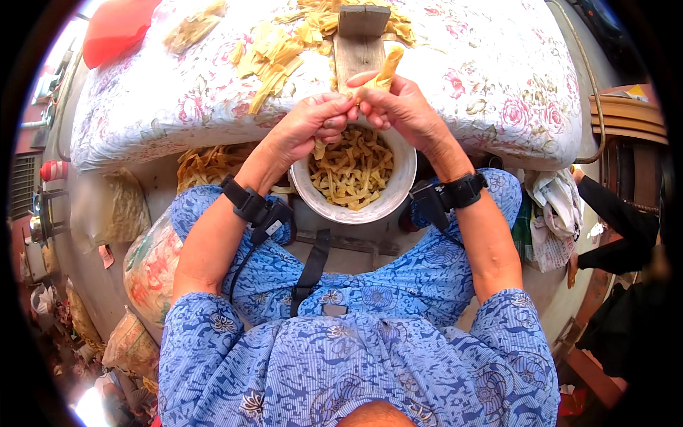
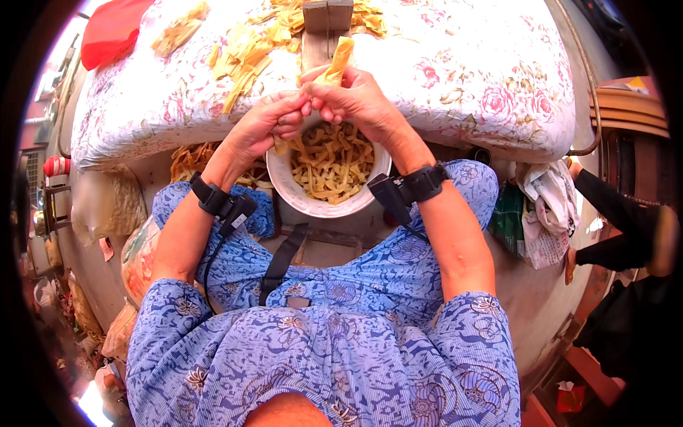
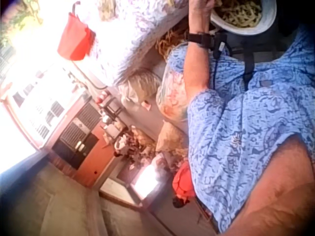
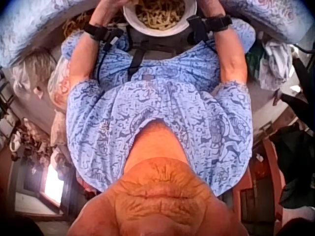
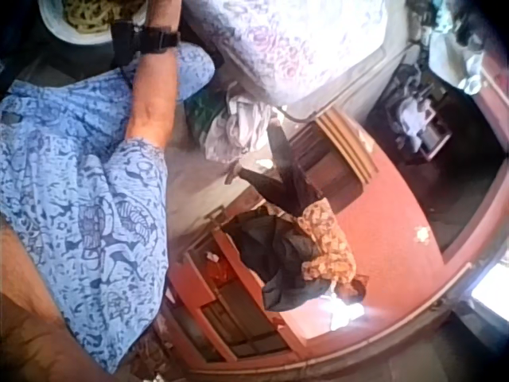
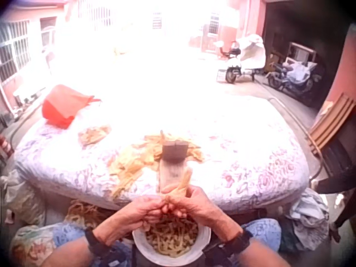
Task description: The person shreds dried tobacco leaves by hand using a wooden shredding tool, placing the resulting strips into a bucket.
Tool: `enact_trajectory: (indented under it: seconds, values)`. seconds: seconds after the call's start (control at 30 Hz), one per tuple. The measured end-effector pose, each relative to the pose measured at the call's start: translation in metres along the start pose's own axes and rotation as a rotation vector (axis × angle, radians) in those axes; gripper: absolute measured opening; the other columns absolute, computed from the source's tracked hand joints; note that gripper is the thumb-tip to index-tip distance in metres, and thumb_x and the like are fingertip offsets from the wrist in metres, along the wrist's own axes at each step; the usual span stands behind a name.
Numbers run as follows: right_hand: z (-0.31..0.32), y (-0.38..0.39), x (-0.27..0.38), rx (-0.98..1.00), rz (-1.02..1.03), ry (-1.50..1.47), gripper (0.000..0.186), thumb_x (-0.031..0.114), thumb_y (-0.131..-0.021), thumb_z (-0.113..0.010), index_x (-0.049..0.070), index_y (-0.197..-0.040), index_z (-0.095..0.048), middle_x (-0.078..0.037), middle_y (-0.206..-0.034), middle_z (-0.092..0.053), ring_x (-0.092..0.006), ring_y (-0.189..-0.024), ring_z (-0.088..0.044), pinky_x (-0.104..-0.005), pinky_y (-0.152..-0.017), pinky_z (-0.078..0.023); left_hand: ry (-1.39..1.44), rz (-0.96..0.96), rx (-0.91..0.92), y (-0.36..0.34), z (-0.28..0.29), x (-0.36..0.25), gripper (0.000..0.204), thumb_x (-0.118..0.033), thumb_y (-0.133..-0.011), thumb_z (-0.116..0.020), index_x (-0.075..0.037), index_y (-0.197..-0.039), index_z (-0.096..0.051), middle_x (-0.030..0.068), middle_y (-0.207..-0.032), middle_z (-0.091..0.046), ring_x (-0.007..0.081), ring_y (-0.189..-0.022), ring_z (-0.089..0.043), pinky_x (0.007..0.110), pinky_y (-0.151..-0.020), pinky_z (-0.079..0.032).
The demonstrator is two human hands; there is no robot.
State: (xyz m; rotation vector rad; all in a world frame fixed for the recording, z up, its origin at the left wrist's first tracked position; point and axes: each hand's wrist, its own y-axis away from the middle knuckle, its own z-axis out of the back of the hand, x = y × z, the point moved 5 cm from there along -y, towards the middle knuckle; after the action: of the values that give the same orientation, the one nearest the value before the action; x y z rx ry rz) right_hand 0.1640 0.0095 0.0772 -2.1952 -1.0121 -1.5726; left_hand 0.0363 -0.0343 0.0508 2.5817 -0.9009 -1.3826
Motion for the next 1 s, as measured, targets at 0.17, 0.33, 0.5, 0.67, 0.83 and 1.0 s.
enact_trajectory:
  seconds: [0.17,0.33,0.5,0.67,0.83,1.0]
  values:
    - [0.012,-0.006,0.001,-0.261,0.078,-0.233,0.009,0.005,-0.076,-0.065,-0.001,-0.078,-0.058,0.003,-0.063,-0.048,-0.0018,-0.046,-0.036,-0.0157,-0.041,-0.027,-0.19,-0.114,-0.18,0.002,0.002,-0.018,0.024,-0.023,-0.087,-0.054,-0.006,-0.071,-0.057,-0.0089,-0.053,-0.038,0.0012,-0.044,-0.025,0.017,-0.041,-0.02]
    - [0.042,-0.006,0.014,-0.286,0.097,-0.248,0.008,0.005,-0.077,-0.064,0.001,-0.074,-0.058,0.002,-0.063,-0.048,-0.0024,-0.046,-0.037,-0.0149,-0.042,-0.029,-0.348,-0.156,-0.159,-0.003,0.016,-0.032,0.02,-0.022,-0.087,-0.054,-0.006,-0.077,-0.058,-0.0084,-0.059,-0.042,0.0011,-0.048,-0.028,0.016,-0.044,-0.023]
    - [0.063,-0.049,0.028,-0.436,0.251,0.01,0.015,0.011,-0.075,-0.069,0.001,-0.071,-0.059,0.001,-0.059,-0.053,-0.0029,-0.047,-0.045,-0.0154,-0.042,-0.035,-0.758,-0.426,-0.332,-0.044,0.031,-0.078,0.021,-0.023,-0.086,-0.053,-0.006,-0.078,-0.061,-0.0073,-0.058,-0.044,0.0025,-0.05,-0.034,0.018,-0.046,-0.029]
    - [0.084,-0.075,0.002,-0.655,0.296,0.298,0.013,0.012,-0.075,-0.067,0.0,-0.077,-0.061,-0.001,-0.058,-0.056,-0.0059,-0.046,-0.051,-0.0189,-0.042,-0.039,-0.992,-0.55,-0.541,-0.083,0.067,-0.068,0.02,-0.02,-0.085,-0.054,-0.003,-0.076,-0.062,-0.0042,-0.061,-0.051,0.0047,-0.054,-0.042,0.021,-0.051,-0.037]
    - [0.084,-0.057,0.006,-0.561,0.287,0.667,0.019,0.017,-0.073,-0.067,-0.001,-0.071,-0.06,-0.005,-0.059,-0.057,-0.0094,-0.048,-0.054,-0.0251,-0.046,-0.043,-0.943,-0.456,-0.5,-0.068,0.071,-0.065,0.023,-0.021,-0.086,-0.054,-0.001,-0.081,-0.062,-0.0033,-0.07,-0.057,0.0035,-0.065,-0.046,0.019,-0.059,-0.038]
    - [0.035,0.003,0.049,-0.457,0.577,1.04,0.029,0.03,-0.081,-0.059,0.002,-0.075,-0.059,-0.008,-0.064,-0.059,-0.0177,-0.064,-0.058,-0.0298,-0.057,-0.044,-0.884,-0.491,-0.24,-0.033,0.017,-0.051,0.017,-0.016,-0.086,-0.055,0.0,-0.087,-0.062,-0.001,-0.076,-0.06,0.005,-0.071,-0.05,0.02,-0.065,-0.041]
